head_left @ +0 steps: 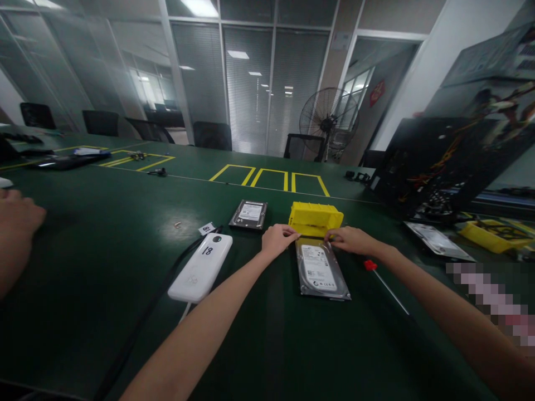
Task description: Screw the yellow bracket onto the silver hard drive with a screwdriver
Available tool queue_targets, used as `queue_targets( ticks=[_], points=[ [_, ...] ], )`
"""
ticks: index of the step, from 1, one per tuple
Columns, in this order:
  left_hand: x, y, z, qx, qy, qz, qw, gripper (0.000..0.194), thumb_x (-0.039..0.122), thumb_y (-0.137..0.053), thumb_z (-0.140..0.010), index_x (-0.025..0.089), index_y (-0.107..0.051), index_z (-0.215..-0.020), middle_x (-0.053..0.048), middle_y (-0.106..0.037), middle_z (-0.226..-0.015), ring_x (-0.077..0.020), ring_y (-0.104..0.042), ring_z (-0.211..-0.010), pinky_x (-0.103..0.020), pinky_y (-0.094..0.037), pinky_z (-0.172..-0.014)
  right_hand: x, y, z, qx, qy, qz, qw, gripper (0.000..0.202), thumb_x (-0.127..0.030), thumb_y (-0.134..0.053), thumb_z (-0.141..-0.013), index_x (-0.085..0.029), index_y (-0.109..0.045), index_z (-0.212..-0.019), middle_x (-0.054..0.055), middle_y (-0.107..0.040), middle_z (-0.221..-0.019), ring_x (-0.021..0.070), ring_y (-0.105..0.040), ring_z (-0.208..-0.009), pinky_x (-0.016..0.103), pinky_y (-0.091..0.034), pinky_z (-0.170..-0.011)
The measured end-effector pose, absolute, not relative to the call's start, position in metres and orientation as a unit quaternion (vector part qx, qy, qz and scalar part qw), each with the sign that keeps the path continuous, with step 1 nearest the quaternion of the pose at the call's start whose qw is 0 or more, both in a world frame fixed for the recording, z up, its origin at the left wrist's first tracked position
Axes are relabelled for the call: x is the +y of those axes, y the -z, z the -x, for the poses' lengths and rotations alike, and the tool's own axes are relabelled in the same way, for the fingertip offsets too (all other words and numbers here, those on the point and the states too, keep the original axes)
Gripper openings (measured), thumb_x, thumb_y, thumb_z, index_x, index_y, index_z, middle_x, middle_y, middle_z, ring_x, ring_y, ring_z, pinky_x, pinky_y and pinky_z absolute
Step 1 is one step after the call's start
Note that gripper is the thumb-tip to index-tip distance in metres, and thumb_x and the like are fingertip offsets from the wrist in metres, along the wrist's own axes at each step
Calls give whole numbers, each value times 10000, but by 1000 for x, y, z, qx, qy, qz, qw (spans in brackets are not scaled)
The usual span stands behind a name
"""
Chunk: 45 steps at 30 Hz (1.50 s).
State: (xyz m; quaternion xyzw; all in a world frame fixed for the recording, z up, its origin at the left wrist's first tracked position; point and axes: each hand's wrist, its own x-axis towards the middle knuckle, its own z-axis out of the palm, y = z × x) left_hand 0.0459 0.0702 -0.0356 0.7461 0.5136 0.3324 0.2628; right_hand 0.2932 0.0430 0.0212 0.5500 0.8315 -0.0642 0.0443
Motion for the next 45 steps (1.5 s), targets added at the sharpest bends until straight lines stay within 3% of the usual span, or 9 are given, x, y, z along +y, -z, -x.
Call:
queue_targets(
  ticks=[13, 18, 22, 25, 30, 40, 45],
  points=[
    [71, 36, -47, 526, -325, -739, 267, 278, 476, -608, -790, 249, -741, -880, -2, -734, -893, -174, -687, -792, -223, -492, -653, 35, -19, -299, 801, 42, -596, 36, 275, -324, -445, -856, -269, -661, -1018, 18, -705, -995, 222, -656, -911, 349, -480, -751],
    [71, 35, -47, 526, -320, -743, 263, 257, 457, -593, -805, 260, -737, -888, 9, -733, -905, -168, -686, -788, -218, -482, -650, 31, -16, -302, 794, 56, -604, -26, 265, -337, -450, -858, -258, -674, -977, 20, -703, -992, 220, -654, -892, 349, -476, -745],
    [70, 34, -47, 525, -320, -744, 260, 253, 442, -581, -812, 257, -736, -885, 8, -734, -908, -173, -685, -796, -220, -477, -635, 25, -16, -293, 752, 156, -624, -145, 309, -409, -476, -851, -175, -640, -967, 24, -668, -687, 141, -614, -560, 266, -465, -553],
    [70, 34, -47, 525, -321, -744, 259, 258, 443, -572, -817, 254, -736, -879, 6, -733, -911, -174, -683, -794, -221, -474, -631, 23, -16, -284, 722, 220, -637, -160, 333, -410, -498, -834, -128, -619, -963, -6, -582, -540, 100, -503, -379, 235, -402, -417],
    [70, 33, -48, 524, -318, -747, 257, 257, 444, -565, -822, 259, -735, -878, 9, -733, -904, -170, -681, -777, -219, -462, -618, 26, -6, -286, 696, 277, -638, -178, 341, -379, -527, -816, -94, -619, -980, 17, -612, -583, 84, -499, -368, 224, -401, -398],
    [72, 35, -48, 529, -310, -748, 257, 252, 438, -563, -829, 263, -731, -896, 12, -731, -919, -170, -678, -805, -207, -457, -621, 31, 10, -304, 677, 303, -630, -231, 347, -386, -567, -811, -153, -670, -1046, 72, -711, -947, 48, -502, -411, 217, -412, -427],
    [70, 31, -47, 525, -310, -749, 258, 249, 434, -559, -834, 259, -730, -883, 20, -731, -916, -163, -674, -785, -204, -448, -601, 26, 8, -303, 684, 248, -653, -210, 324, -324, -533, -832, -139, -673, -1058, 56, -714, -804, 62, -510, -395, 232, -424, -460]
  ],
)
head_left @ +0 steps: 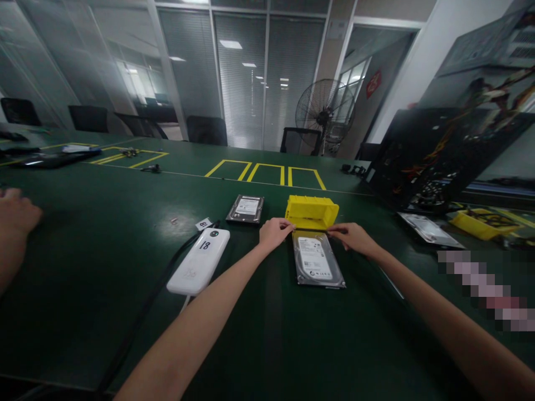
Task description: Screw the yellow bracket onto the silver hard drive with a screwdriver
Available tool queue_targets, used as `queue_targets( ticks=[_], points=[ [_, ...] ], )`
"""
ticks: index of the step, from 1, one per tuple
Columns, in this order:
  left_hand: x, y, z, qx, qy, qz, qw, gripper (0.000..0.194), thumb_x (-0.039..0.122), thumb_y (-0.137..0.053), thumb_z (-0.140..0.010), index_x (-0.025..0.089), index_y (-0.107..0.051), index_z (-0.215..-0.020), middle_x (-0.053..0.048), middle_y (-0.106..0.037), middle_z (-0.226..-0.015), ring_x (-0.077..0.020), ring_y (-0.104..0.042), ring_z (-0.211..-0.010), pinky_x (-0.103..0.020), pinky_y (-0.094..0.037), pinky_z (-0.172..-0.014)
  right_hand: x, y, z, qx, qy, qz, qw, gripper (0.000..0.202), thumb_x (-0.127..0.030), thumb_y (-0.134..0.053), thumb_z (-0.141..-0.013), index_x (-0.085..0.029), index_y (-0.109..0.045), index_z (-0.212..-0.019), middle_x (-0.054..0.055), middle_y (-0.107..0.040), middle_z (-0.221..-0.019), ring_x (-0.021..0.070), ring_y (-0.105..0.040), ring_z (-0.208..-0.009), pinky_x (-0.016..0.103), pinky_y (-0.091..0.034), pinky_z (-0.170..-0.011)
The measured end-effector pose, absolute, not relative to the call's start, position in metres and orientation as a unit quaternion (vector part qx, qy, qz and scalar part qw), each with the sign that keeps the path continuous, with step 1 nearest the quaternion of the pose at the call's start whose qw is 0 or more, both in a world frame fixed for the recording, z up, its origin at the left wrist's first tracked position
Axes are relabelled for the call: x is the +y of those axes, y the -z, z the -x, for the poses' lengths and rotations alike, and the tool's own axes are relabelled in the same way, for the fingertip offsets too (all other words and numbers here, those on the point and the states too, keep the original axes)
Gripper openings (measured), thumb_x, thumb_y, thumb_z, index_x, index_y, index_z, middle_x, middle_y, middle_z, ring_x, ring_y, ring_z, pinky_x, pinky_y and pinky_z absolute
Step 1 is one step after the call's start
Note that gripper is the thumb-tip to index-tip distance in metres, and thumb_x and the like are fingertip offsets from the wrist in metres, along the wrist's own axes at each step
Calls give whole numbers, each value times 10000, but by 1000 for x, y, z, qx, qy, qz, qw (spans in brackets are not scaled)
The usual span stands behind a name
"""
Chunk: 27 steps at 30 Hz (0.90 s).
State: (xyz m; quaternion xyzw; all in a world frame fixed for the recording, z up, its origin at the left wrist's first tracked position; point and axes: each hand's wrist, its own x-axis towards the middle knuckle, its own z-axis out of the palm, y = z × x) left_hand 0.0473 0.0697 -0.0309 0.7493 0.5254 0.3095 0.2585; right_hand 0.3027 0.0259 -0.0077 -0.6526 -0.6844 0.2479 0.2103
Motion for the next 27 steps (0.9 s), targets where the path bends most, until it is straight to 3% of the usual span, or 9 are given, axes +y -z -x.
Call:
queue_targets(
  ticks=[4, 10, 13, 17, 21, 27],
  points=[
    [70, 31, -47, 524, -309, -750, 260, 241, 430, -561, -836, 260, -729, -869, 27, -732, -895, -158, -673, -765, -204, -443, -595, 22, 7, -301, -702, -235, 643, 194, 293, -288, -512, -841, -160, -685, -1040, 42, -702, -762, 78, -525, -410, 245, -435, -475],
    [72, 34, -47, 524, -309, -750, 260, 250, 440, -560, -836, 262, -728, -889, 27, -730, -927, -144, -668, -717, -206, -448, -594, 22, 13, -308, -740, -161, 628, 179, 327, -285, -476, -855, -164, -677, -1083, 103, -644, -1057, 91, -551, -464, 303, -489, -542],
    [72, 34, -47, 521, -306, -751, 266, 256, 441, -551, -843, 264, -725, -904, 29, -729, -931, -122, -652, -621, -210, -453, -587, 23, 19, -311, -776, -85, 608, 145, 330, -289, -456, -868, -202, -689, -1083, 102, -616, -1057, 178, -633, -725, 348, -512, -700],
    [72, 35, -48, 528, -306, -747, 265, 253, 434, -558, -840, 258, -727, -907, 19, -732, -912, -123, -654, -621, -206, -458, -588, 24, 27, -312, -807, -42, 569, 152, 334, -290, -471, -865, -241, -670, -1129, 108, -551, -1118, 236, -567, -1023, 401, -465, -900],
    [71, 35, -48, 528, -306, -747, 264, 254, 439, -556, -839, 262, -727, -903, 19, -733, -900, -130, -662, -654, -201, -459, -587, 27, 35, -312, -817, -70, 539, 190, 342, -242, -485, -856, -198, -655, -1149, 125, -550, -1109, 226, -526, -1062, 409, -410, -980],
    [70, 32, -49, 533, -307, -741, 269, 247, 424, -553, -840, 253, -727, -879, 27, -734, -874, -117, -640, -576, -201, -448, -551, 27, 44, -311, -783, -103, 567, 236, 290, -252, -513, -842, -183, -679, -1070, 117, -590, -1097, 233, -534, -1045, 448, -406, -964]
  ],
)
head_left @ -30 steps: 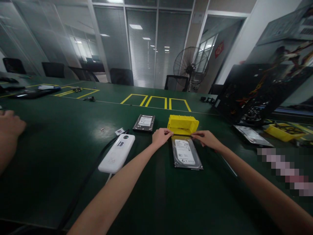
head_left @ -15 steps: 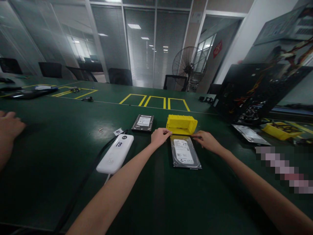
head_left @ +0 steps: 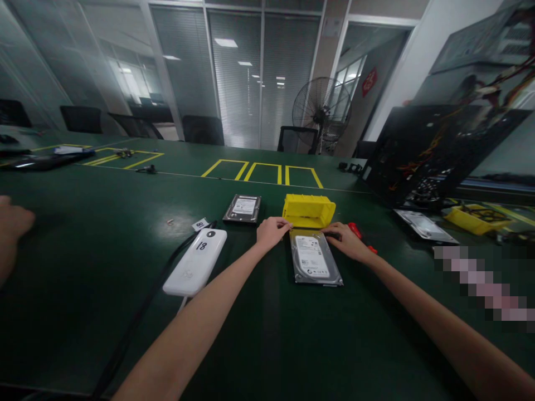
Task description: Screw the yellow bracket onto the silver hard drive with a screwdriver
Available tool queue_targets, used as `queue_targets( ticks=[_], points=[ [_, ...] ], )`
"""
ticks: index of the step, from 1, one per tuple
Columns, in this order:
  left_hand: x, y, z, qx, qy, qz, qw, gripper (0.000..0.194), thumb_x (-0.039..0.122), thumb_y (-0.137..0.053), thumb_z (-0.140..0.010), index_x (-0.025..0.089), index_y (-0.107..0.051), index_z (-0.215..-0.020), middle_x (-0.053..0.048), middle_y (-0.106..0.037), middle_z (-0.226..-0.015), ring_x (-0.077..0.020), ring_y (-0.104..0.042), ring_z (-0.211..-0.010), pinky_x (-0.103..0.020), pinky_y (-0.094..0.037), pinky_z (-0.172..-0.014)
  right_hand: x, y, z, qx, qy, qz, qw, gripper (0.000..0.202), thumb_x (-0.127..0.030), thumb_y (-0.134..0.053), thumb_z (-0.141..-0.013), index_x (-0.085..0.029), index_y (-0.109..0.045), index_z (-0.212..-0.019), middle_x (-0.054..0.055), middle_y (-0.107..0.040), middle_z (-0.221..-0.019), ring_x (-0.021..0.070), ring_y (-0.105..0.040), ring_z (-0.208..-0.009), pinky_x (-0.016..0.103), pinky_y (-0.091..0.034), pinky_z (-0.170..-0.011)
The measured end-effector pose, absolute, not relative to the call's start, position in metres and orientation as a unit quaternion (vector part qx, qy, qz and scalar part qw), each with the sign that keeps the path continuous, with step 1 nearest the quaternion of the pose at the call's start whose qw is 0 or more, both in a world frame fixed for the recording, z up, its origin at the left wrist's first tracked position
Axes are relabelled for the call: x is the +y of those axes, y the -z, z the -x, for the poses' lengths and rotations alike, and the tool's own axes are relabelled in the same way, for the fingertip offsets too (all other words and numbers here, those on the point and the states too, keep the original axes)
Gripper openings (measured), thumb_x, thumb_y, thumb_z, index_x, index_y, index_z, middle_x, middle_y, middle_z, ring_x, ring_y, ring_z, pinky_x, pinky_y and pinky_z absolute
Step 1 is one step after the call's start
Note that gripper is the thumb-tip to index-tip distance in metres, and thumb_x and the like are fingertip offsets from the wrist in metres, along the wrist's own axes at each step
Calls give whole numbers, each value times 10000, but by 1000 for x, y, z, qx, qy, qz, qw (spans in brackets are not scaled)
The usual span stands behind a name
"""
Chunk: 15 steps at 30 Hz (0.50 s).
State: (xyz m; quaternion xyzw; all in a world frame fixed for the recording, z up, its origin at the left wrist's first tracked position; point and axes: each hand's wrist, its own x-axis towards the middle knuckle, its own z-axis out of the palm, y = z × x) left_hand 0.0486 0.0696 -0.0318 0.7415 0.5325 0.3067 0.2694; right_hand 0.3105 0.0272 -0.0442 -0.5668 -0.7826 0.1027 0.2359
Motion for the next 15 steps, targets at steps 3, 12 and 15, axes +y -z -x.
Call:
queue_targets(
  ticks=[3, 12, 15],
  points=[
    [69, 30, -48, 530, -302, -744, 272, 245, 421, -552, -843, 254, -726, -889, 24, -733, -893, -117, -641, -584, -200, -448, -553, 26, 46, -311, -771, -88, 575, 259, 239, -267, -557, -820, -203, -706, -995, 101, -601, -1072, 226, -547, -1028, 440, -420, -950],
    [69, 31, -47, 522, -302, -750, 271, 256, 430, -544, -851, 253, -721, -902, 22, -730, -913, -117, -638, -572, -215, -453, -559, 12, 30, -308, -754, -58, 590, 281, 197, -316, -570, -815, -226, -735, -876, 56, -689, -983, 221, -610, -932, 403, -478, -843],
    [69, 31, -47, 524, -304, -750, 266, 249, 426, -553, -845, 257, -725, -907, 20, -730, -924, -129, -659, -638, -212, -457, -576, 15, 25, -301, -709, -105, 616, 328, 224, -342, -575, -806, -202, -726, -894, 53, -719, -950, 216, -653, -889, 368, -499, -811]
  ],
)
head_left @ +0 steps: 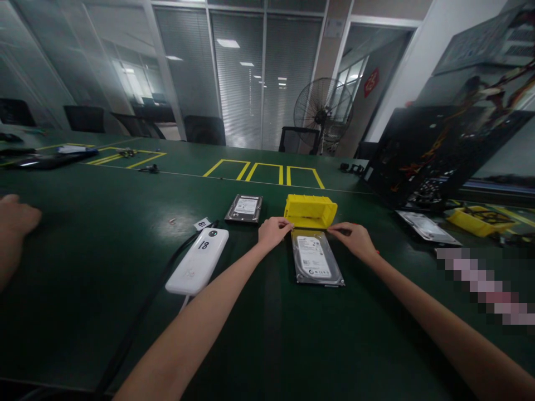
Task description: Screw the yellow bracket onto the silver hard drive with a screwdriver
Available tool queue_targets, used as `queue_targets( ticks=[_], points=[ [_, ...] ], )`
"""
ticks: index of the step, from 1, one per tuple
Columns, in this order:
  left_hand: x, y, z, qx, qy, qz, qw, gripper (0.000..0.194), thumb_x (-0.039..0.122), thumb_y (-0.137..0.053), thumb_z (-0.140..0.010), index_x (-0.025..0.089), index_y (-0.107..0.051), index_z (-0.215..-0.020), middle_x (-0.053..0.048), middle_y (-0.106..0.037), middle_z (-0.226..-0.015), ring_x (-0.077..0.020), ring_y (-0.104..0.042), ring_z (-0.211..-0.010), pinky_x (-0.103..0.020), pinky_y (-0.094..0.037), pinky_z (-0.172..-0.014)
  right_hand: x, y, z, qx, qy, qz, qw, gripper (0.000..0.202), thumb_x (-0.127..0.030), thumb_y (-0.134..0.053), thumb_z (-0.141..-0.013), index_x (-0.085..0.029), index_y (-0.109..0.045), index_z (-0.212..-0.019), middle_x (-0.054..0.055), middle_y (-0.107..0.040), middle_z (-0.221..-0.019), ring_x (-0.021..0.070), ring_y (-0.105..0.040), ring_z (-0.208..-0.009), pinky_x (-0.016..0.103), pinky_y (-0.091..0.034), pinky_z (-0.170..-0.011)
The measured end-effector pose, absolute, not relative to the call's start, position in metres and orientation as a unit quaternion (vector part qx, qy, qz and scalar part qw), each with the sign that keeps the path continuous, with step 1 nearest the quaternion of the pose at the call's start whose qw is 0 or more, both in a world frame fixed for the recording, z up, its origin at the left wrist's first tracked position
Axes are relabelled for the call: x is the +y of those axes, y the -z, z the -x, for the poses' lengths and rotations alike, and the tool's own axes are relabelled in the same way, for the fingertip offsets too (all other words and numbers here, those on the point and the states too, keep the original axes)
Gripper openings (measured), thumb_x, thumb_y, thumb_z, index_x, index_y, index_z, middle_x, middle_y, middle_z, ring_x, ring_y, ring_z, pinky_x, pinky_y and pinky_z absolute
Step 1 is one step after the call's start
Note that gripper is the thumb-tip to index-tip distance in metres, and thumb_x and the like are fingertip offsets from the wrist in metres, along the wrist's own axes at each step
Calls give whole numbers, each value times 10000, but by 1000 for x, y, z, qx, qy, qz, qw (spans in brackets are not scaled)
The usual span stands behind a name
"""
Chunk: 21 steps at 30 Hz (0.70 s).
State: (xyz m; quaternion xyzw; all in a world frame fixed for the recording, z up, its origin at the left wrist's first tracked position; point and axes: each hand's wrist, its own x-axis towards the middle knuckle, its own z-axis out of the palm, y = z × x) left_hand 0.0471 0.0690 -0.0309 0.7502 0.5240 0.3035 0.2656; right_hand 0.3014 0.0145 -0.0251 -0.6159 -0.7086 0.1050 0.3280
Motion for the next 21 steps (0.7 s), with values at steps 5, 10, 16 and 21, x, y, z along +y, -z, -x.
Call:
queue_targets(
  ticks=[5, 10, 16, 21],
  points=[
    [71, 33, -48, 529, -301, -749, 265, 262, 438, -546, -848, 261, -726, -920, 18, -731, -926, -129, -662, -644, -211, -457, -586, 20, 24, -289, -688, -150, 623, 341, 246, -354, -590, -792, -181, -736, -888, 69, -733, -943, 228, -672, -893, 368, -503, -835],
    [71, 33, -49, 532, -300, -748, 259, 252, 430, -553, -842, 256, -726, -898, 15, -733, -899, -143, -669, -705, -203, -446, -594, 23, 26, -292, -704, -157, 615, 318, 256, -354, -589, -791, -181, -742, -902, 71, -731, -964, 229, -670, -917, 371, -501, -847],
    [69, 31, -48, 533, -296, -745, 272, 257, 436, -546, -844, 257, -723, -894, 22, -733, -895, -131, -658, -642, -205, -445, -578, 23, 26, -297, -693, -197, 613, 323, 246, -361, -608, -777, -199, -740, -908, 54, -735, -960, 231, -673, -926, 390, -505, -860],
    [69, 31, -47, 526, -309, -748, 262, 251, 436, -559, -836, 261, -729, -898, 16, -732, -912, -151, -675, -723, -210, -459, -607, 23, 26, -297, -681, -219, 617, 330, 260, -353, -610, -776, -194, -733, -940, 59, -732, -972, 222, -684, -874, 380, -534, -805]
  ],
)
